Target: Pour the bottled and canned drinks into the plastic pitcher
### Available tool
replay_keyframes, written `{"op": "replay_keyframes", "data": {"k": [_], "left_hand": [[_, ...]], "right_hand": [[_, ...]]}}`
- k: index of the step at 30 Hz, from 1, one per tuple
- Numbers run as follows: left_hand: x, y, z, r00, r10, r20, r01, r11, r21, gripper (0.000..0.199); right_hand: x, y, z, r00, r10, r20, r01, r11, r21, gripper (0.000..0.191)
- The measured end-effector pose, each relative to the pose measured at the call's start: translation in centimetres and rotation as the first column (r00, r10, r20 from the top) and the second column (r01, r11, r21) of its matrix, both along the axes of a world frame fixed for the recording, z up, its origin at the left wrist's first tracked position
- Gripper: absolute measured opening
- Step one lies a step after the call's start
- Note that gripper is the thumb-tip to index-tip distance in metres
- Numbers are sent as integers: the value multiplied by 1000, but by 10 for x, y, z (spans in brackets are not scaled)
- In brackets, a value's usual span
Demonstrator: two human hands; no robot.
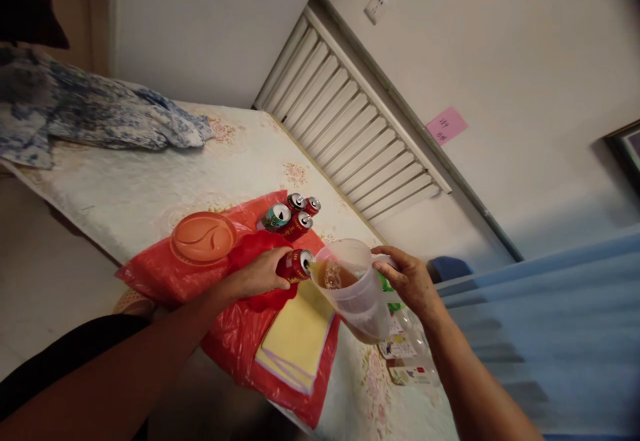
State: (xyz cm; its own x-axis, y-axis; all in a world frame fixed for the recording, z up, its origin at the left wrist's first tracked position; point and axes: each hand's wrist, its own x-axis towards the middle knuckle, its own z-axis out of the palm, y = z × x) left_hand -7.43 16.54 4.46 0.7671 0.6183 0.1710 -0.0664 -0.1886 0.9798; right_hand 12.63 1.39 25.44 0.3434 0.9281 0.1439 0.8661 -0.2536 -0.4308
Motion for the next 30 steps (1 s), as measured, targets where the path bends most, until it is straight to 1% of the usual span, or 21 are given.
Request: {"op": "replay_keyframes", "data": {"k": [12,22,30], "left_hand": [[-1,1,1,1000,-20,23,20,1000,-4,47],[-2,0,3,1000,-9,15,10,1000,-11,52],[-2,0,3,1000,-2,-20,2,1000,-10,51]], "right_hand": [[-7,4,4,1000,1,26,-1,1000,0,42],[-5,5,3,999,21,34,-21,1000,-1,41],[-7,5,3,1000,4,19,-4,1000,-6,41]]}}
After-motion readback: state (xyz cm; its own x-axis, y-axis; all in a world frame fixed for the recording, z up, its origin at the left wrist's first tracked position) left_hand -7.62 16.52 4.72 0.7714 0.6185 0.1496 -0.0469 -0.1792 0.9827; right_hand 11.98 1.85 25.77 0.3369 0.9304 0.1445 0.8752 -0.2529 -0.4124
